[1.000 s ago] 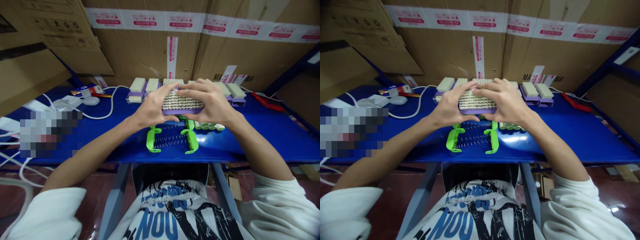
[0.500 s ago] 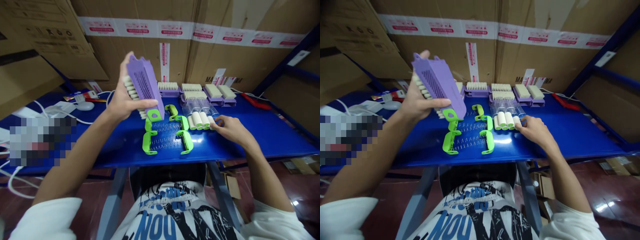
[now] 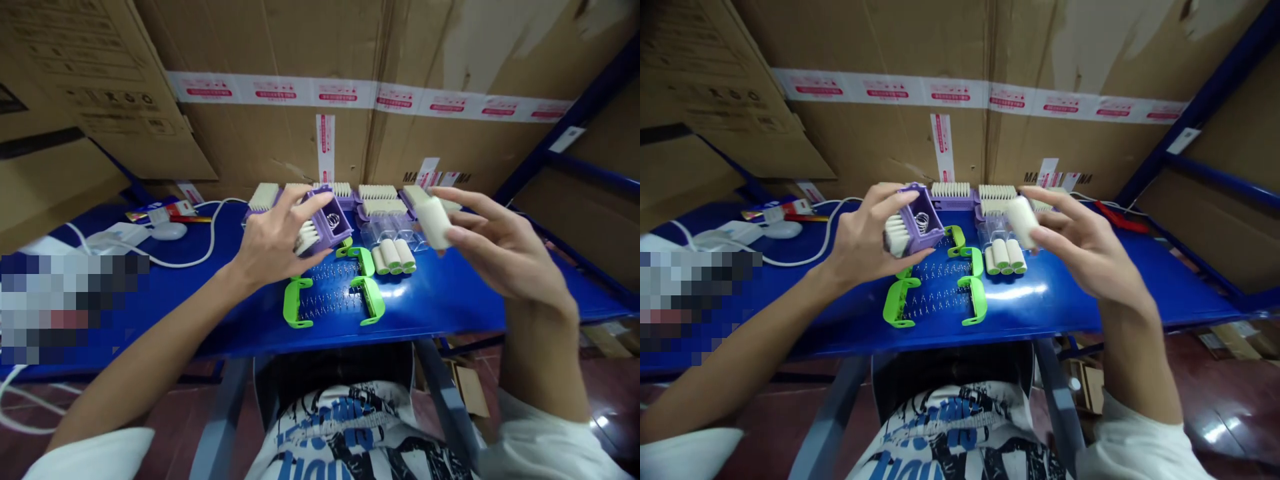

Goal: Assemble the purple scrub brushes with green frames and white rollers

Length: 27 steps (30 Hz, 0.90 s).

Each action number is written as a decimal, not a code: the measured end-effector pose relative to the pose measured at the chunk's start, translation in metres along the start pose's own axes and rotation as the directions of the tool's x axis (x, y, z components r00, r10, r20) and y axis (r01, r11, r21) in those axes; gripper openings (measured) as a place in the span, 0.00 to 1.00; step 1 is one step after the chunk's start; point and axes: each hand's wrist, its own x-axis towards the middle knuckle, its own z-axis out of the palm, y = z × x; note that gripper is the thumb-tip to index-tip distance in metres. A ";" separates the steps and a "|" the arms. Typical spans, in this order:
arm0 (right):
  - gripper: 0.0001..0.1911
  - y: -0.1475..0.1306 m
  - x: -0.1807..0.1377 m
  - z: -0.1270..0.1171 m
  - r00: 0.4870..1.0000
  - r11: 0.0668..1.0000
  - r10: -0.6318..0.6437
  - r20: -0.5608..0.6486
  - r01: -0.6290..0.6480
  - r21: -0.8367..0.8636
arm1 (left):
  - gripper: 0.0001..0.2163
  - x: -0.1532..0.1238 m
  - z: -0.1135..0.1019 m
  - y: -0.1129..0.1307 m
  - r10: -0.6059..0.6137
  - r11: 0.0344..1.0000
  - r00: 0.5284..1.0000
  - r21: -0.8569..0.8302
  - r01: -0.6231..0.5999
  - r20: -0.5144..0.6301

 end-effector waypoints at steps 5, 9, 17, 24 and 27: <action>0.27 -0.023 0.042 0.060 0.932 0.933 -0.283 0.226 0.322 -0.162 | 0.45 0.002 0.000 0.013 -0.059 0.992 0.998 0.107 0.061 -0.023; 0.26 -0.019 0.054 0.069 0.886 0.849 -0.364 0.287 0.442 -0.289 | 0.42 0.005 -0.001 0.018 -0.043 0.990 0.998 0.129 0.050 -0.053; 0.25 -0.007 0.053 0.083 0.874 0.840 -0.435 0.217 0.481 -0.254 | 0.41 0.000 0.003 0.021 -0.105 0.994 0.992 0.019 0.106 -0.076; 0.26 -0.011 0.058 0.086 0.884 0.888 -0.406 0.232 0.442 -0.129 | 0.35 0.001 0.001 0.022 -0.165 0.985 0.984 -0.070 0.160 -0.069; 0.30 -0.014 0.058 0.091 0.882 0.890 -0.403 0.243 0.440 -0.117 | 0.34 0.001 0.001 0.024 -0.225 0.972 0.972 -0.086 0.220 -0.061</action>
